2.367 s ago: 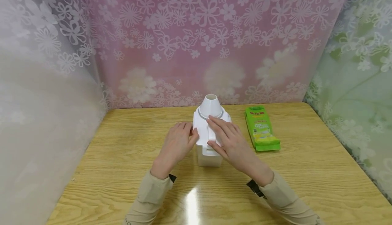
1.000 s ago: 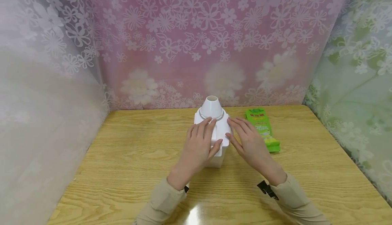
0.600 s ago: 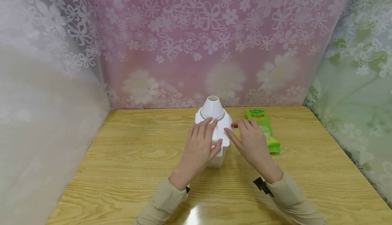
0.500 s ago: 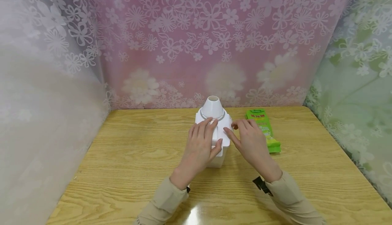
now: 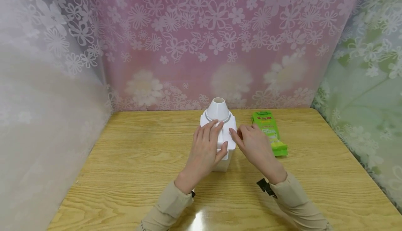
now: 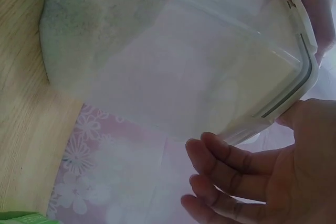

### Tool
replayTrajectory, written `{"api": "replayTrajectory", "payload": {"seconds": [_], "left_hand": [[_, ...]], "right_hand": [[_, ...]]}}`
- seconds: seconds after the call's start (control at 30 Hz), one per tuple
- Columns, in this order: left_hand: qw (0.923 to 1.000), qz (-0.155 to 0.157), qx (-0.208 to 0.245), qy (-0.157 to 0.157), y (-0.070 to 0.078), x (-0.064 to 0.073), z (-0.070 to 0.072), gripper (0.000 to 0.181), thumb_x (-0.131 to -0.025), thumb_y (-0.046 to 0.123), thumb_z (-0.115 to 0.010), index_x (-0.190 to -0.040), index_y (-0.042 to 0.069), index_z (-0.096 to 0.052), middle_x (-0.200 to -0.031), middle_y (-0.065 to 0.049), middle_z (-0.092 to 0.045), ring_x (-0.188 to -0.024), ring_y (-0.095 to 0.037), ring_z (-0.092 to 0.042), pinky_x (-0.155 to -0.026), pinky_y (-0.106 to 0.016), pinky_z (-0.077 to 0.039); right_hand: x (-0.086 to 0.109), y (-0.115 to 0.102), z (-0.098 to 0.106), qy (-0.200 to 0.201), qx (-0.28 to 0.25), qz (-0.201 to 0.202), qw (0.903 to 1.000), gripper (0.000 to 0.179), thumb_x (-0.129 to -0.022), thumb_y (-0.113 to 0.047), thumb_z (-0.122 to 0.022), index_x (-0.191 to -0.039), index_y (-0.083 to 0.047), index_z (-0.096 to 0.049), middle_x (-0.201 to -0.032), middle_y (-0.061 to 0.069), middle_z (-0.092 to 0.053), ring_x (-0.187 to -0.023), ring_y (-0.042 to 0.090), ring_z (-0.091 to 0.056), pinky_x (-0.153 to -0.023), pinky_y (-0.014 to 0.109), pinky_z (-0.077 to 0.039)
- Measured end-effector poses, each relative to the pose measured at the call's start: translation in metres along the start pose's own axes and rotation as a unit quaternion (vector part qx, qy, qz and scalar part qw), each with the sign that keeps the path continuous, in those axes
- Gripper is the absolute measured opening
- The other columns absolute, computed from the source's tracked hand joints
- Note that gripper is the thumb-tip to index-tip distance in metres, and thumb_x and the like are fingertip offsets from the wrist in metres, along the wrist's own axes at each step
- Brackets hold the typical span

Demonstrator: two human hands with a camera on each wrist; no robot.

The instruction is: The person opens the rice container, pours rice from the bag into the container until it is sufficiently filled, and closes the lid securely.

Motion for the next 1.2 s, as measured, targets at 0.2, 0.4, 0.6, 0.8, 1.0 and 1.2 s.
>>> {"api": "replayTrajectory", "payload": {"seconds": [0.2, 0.4, 0.6, 0.8, 1.0, 1.2], "left_hand": [[0.9999, 0.010, 0.012, -0.006, -0.0005, 0.0002, -0.0016, 0.048, -0.100, 0.032, -0.048, -0.138, 0.002, -0.053, -0.138, -0.016, -0.056, -0.126, -0.030, -0.054, -0.107, -0.056, -0.043], [0.9995, 0.009, 0.029, -0.005, -0.0019, -0.0002, -0.0026, 0.050, -0.099, 0.033, -0.048, -0.138, 0.002, -0.053, -0.137, -0.016, -0.056, -0.125, -0.031, -0.053, -0.106, -0.058, -0.042], [0.9985, 0.018, 0.048, -0.019, -0.0026, -0.0001, -0.0042, 0.049, -0.098, 0.031, -0.050, -0.138, 0.003, -0.053, -0.138, -0.015, -0.055, -0.126, -0.030, -0.051, -0.108, -0.059, -0.039], [0.9980, 0.013, 0.061, -0.015, -0.0024, -0.0011, -0.0046, 0.049, -0.096, 0.029, -0.052, -0.137, 0.002, -0.053, -0.137, -0.015, -0.055, -0.123, -0.031, -0.052, -0.107, -0.059, -0.039], [0.9969, 0.013, 0.075, -0.018, -0.0033, -0.0014, -0.0049, 0.049, -0.095, 0.027, -0.053, -0.137, 0.001, -0.052, -0.137, -0.016, -0.054, -0.123, -0.032, -0.051, -0.108, -0.061, -0.037], [0.9967, 0.006, 0.080, -0.011, -0.0014, -0.0017, -0.0049, 0.048, -0.095, 0.026, -0.052, -0.136, 0.000, -0.053, -0.136, -0.016, -0.055, -0.123, -0.032, -0.051, -0.108, -0.062, -0.037]], "right_hand": [[-0.0018, 0.0027, -0.0013, -0.004, -0.018, 0.013, 0.9997, 0.035, -0.101, -0.028, -0.062, -0.073, -0.009, -0.054, -0.062, -0.001, -0.045, -0.055, 0.015, -0.040, -0.051, 0.028, -0.036], [-0.0037, 0.0049, -0.0012, -0.016, -0.027, 0.022, 0.9993, 0.033, -0.101, -0.027, -0.062, -0.075, -0.008, -0.055, -0.062, -0.001, -0.046, -0.053, 0.013, -0.040, -0.050, 0.026, -0.037], [-0.0048, 0.0055, -0.0007, -0.004, -0.022, 0.050, 0.9985, 0.033, -0.100, -0.024, -0.062, -0.073, -0.009, -0.055, -0.061, -0.002, -0.044, -0.053, 0.012, -0.038, -0.049, 0.025, -0.035], [-0.0052, 0.0066, -0.0020, 0.016, 0.002, 0.089, 0.9959, 0.034, -0.100, -0.022, -0.061, -0.070, -0.009, -0.052, -0.059, -0.002, -0.042, -0.051, 0.014, -0.039, -0.053, 0.030, -0.039], [-0.0048, 0.0072, -0.0035, 0.025, 0.023, 0.102, 0.9942, 0.035, -0.100, -0.025, -0.059, -0.070, -0.010, -0.052, -0.059, -0.001, -0.044, -0.054, 0.017, -0.045, -0.069, 0.044, -0.049], [-0.0035, 0.0087, -0.0035, 0.018, 0.005, 0.088, 0.9959, 0.036, -0.100, -0.025, -0.058, -0.068, -0.012, -0.050, -0.058, -0.003, -0.043, -0.052, 0.014, -0.042, -0.063, 0.040, -0.045]]}}
Point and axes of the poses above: each hand's wrist, its own x-axis away from the middle knuckle, its own z-axis out of the back of the hand, y = z × x, the point moved 2 cm from there along -x, towards the middle knuckle
